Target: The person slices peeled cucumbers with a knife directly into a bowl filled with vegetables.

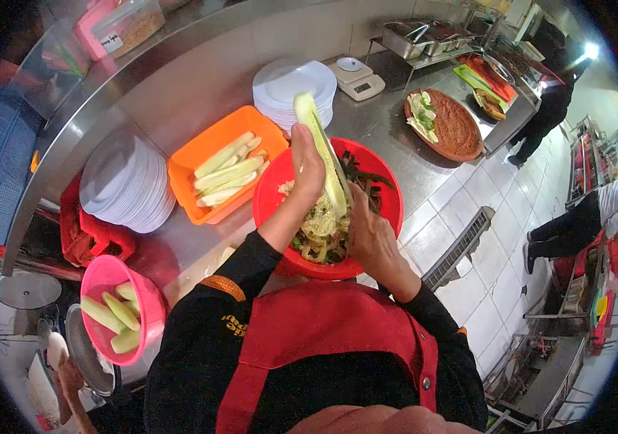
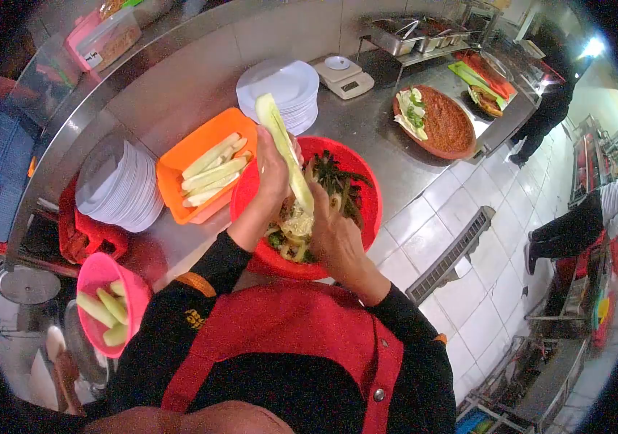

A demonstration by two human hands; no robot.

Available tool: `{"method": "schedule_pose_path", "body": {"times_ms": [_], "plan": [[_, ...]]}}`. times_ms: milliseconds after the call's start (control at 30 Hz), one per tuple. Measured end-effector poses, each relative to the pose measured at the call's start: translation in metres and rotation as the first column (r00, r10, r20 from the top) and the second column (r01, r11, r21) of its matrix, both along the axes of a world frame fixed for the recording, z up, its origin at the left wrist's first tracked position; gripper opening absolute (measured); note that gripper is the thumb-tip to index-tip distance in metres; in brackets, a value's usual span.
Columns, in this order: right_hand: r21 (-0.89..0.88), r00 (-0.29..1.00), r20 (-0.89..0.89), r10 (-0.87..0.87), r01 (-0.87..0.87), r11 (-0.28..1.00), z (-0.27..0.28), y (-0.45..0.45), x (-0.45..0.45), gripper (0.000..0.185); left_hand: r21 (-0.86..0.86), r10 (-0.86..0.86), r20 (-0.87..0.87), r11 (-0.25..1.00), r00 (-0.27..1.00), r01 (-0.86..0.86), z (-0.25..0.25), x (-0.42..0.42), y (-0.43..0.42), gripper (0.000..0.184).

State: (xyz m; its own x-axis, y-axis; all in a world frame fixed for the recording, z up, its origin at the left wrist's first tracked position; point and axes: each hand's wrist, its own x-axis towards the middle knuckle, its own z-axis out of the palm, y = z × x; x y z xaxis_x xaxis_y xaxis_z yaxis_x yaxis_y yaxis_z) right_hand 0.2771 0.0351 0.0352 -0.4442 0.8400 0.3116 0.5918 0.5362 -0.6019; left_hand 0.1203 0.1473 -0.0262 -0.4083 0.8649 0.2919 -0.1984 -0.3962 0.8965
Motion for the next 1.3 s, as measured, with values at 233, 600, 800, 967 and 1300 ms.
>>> {"method": "schedule_pose_path", "body": {"times_ms": [233, 600, 800, 967, 1300], "plan": [[-0.075, 0.997, 0.062, 0.035, -0.03, 0.997, 0.005, -0.002, 0.002, 0.057, 0.041, 0.057, -0.099, 0.998, 0.993, -0.054, 0.027, 0.015, -0.025, 0.036], [-0.081, 0.98, 0.196, 0.035, -0.019, 0.997, 0.007, -0.01, -0.005, 0.047, 0.034, -0.038, 0.187, 0.999, 0.982, 0.033, 0.042, 0.015, -0.033, 0.05], [-0.071, 0.972, 0.22, 0.079, -0.065, 0.995, 0.001, -0.015, -0.002, 0.046, 0.033, -0.062, 0.305, 0.998, 0.95, 0.054, 0.042, 0.0, -0.026, 0.05], [-0.124, 0.98, 0.179, 0.085, -0.064, 0.99, -0.007, -0.021, 0.0, 0.042, 0.043, 0.031, 0.34, 0.998, 0.94, -0.049, 0.059, -0.015, -0.021, 0.043], [-0.099, 0.937, 0.329, 0.117, -0.089, 0.991, -0.014, -0.034, 0.018, 0.047, -0.094, 0.104, 0.403, 0.993, 0.909, -0.072, 0.059, -0.036, -0.013, 0.059]]}}
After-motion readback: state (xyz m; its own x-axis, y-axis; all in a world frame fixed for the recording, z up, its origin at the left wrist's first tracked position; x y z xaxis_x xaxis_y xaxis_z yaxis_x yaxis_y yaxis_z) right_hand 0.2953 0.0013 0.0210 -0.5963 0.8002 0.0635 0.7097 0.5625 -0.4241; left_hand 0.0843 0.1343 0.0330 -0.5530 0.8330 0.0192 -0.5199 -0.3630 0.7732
